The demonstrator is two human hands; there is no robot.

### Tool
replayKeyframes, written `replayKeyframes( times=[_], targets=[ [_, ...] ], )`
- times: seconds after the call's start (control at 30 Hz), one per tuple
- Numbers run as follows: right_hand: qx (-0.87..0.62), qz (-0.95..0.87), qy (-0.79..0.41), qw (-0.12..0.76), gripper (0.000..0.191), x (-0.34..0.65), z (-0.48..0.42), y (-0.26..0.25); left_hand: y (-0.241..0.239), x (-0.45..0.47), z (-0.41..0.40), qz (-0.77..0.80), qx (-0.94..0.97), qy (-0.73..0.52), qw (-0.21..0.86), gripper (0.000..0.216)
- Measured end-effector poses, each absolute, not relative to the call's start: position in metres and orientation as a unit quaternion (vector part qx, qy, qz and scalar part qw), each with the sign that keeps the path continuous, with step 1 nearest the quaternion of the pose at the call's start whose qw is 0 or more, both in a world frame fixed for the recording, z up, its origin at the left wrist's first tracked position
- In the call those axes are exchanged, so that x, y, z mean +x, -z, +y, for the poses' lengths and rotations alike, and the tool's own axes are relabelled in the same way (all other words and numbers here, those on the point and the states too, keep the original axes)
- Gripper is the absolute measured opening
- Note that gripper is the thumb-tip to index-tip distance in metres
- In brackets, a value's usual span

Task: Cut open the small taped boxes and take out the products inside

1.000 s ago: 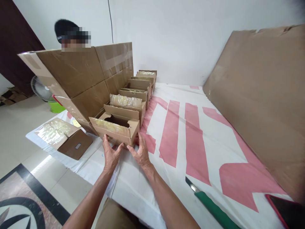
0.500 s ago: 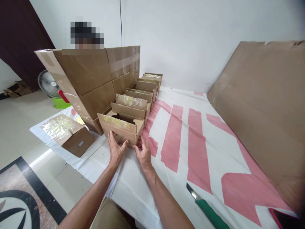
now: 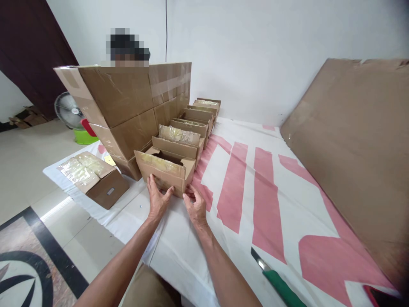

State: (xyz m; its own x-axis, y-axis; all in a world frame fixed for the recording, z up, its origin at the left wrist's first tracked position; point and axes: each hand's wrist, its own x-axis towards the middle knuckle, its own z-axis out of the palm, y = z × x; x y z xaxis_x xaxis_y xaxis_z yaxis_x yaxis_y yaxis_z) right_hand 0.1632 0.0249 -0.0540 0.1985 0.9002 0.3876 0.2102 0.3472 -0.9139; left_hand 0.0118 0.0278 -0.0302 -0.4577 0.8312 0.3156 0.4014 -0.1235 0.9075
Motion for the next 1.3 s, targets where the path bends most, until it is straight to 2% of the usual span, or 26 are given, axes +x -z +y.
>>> replayKeyframes(
  times=[0.5, 0.83, 1.3],
  targets=[
    [-0.487, -0.565, -0.292, 0.599, 0.034, 0.166, 0.024, 0.05, 0.043, 0.01, 0.03, 0.619, 0.483, -0.58, 0.216, 0.115],
    [-0.498, -0.557, -0.29, 0.598, 0.035, 0.164, 0.022, 0.051, 0.034, 0.013, 0.039, 0.633, 0.492, -0.565, 0.194, 0.113],
    [-0.495, -0.578, -0.237, 0.604, 0.032, 0.166, 0.028, 0.06, 0.029, 0.02, 0.068, 0.636, 0.495, -0.562, 0.186, 0.111]
  ],
)
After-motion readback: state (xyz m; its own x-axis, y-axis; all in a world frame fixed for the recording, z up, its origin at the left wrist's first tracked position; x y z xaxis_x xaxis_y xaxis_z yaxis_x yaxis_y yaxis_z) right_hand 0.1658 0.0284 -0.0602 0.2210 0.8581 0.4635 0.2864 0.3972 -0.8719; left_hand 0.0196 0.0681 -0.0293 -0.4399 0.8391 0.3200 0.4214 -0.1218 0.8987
